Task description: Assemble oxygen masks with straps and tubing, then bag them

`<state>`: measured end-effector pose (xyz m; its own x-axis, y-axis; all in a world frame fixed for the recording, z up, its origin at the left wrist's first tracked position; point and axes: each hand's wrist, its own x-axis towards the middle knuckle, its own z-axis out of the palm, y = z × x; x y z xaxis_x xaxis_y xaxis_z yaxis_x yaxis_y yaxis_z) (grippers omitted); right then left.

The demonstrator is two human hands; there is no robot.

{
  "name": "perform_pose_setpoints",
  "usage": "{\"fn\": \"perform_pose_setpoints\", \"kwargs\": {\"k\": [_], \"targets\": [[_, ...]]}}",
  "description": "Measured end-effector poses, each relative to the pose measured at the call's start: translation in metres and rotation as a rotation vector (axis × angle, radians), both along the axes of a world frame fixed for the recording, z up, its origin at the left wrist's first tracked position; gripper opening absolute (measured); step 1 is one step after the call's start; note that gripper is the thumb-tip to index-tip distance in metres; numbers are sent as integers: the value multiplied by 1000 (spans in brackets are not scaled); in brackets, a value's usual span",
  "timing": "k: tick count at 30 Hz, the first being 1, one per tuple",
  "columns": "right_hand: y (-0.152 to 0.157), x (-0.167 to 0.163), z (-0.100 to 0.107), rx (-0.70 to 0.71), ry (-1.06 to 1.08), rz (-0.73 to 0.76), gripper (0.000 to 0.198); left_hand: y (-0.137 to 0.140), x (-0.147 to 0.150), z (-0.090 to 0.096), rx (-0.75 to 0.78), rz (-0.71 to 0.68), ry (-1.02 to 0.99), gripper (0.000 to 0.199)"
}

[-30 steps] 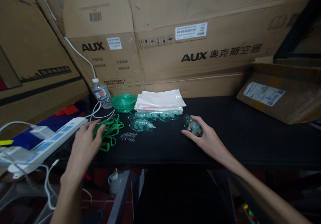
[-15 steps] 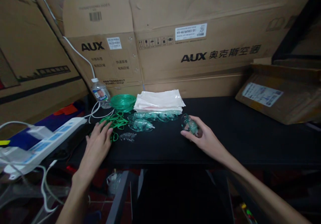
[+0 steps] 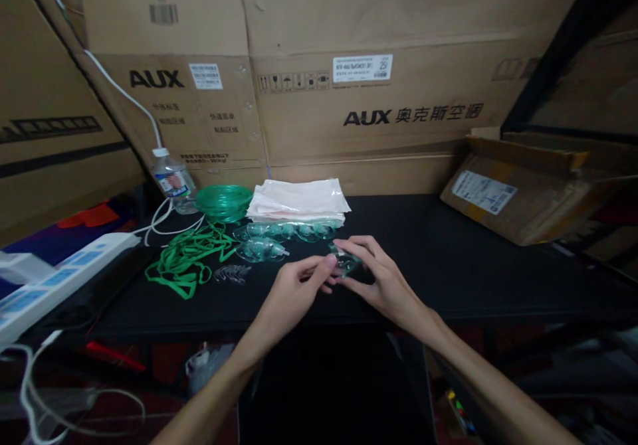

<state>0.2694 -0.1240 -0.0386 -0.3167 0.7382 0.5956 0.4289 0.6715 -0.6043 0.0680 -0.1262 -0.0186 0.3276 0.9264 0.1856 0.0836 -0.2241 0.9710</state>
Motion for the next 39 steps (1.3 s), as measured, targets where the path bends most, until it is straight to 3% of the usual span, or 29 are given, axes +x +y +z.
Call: {"fn": "perform_pose_setpoints", "kwargs": {"k": [7,13,19,32,39], "targets": [[-1,0,2,-45,39,-18,65,13,-2,-16,-38,44,-151,34],[3,1,3,-207,90,-17,36,3,-7,-14,-65,-52,-145,34],[0,0,3,-276,107,-8,43,2,-10,-10,-102,-76,-126,33],[-3,-2,3,-267,111,73,33,3,-9,-27,-66,-32,-135,33],[-9,-9,5,-249,51,59,10,1,-6,-32,17,19,-52,26]]}}
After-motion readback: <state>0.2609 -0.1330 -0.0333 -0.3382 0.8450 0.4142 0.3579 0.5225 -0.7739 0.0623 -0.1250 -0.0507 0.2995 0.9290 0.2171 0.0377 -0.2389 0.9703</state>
